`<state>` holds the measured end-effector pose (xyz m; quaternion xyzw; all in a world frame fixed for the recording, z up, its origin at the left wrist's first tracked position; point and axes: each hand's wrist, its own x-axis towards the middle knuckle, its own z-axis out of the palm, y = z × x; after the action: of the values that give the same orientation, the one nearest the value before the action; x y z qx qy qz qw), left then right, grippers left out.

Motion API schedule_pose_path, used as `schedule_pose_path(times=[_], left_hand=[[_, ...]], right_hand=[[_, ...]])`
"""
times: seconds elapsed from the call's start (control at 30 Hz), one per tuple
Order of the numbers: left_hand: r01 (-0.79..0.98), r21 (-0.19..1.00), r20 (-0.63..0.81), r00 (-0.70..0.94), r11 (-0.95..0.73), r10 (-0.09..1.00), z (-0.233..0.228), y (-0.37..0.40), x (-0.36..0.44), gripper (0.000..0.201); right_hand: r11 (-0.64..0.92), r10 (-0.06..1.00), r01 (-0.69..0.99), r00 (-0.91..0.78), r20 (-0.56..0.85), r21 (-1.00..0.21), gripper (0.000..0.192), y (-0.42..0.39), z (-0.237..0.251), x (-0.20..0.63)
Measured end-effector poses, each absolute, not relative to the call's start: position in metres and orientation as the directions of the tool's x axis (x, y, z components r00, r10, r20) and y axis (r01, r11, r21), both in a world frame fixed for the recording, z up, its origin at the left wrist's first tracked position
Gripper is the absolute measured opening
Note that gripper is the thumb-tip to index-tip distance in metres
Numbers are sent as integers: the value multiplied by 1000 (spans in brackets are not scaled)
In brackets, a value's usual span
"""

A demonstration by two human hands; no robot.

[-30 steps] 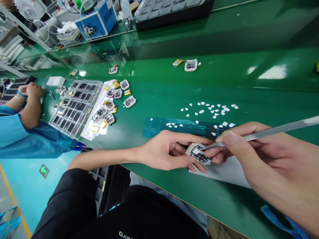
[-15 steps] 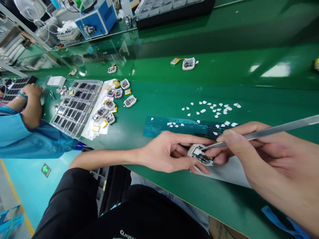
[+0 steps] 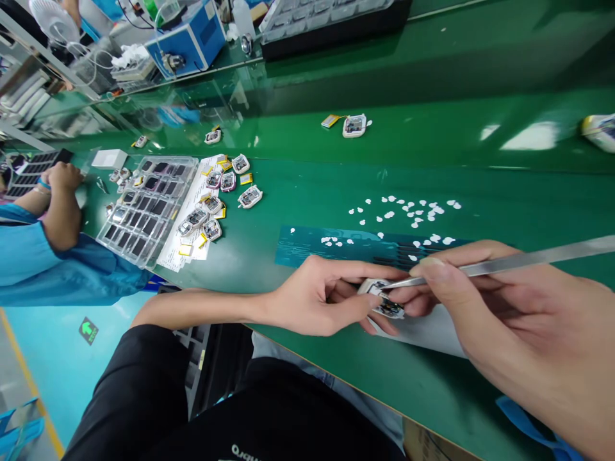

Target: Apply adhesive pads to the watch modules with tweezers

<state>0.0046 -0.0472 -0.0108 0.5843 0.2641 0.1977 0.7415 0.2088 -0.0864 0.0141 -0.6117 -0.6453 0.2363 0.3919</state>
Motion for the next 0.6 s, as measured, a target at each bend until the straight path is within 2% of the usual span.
schedule_pose_path(times=[0.07,0.17,0.3,0.37,0.4,0.5,0.6], left_hand=[[22,978,-152,756,208,637,-11,-47,5,47],[30,987,-130,729,158,672,-8,-44,4,41],[-30,997,-31,682,70,730,-7,-36,3,37],[5,1000,11,655,-19,755,-10,-32,2,37],[55,993,44,647,-104,761,-12,-30,2,35],[214,851,210,698,-480,685,-19,-25,2,30],[262,628,291,794,-733,533,-25,-21,2,31]], right_hand=[[189,962,626,36,270,-757,41,-87,15,208],[268,938,634,-1,347,-725,35,-86,17,211],[172,939,569,151,307,-804,28,-80,15,227],[136,936,606,180,302,-784,32,-73,11,238],[145,944,653,135,302,-744,35,-69,8,243],[247,949,744,-56,309,-622,46,-57,0,253],[282,949,744,-124,290,-606,49,-52,-1,254]])
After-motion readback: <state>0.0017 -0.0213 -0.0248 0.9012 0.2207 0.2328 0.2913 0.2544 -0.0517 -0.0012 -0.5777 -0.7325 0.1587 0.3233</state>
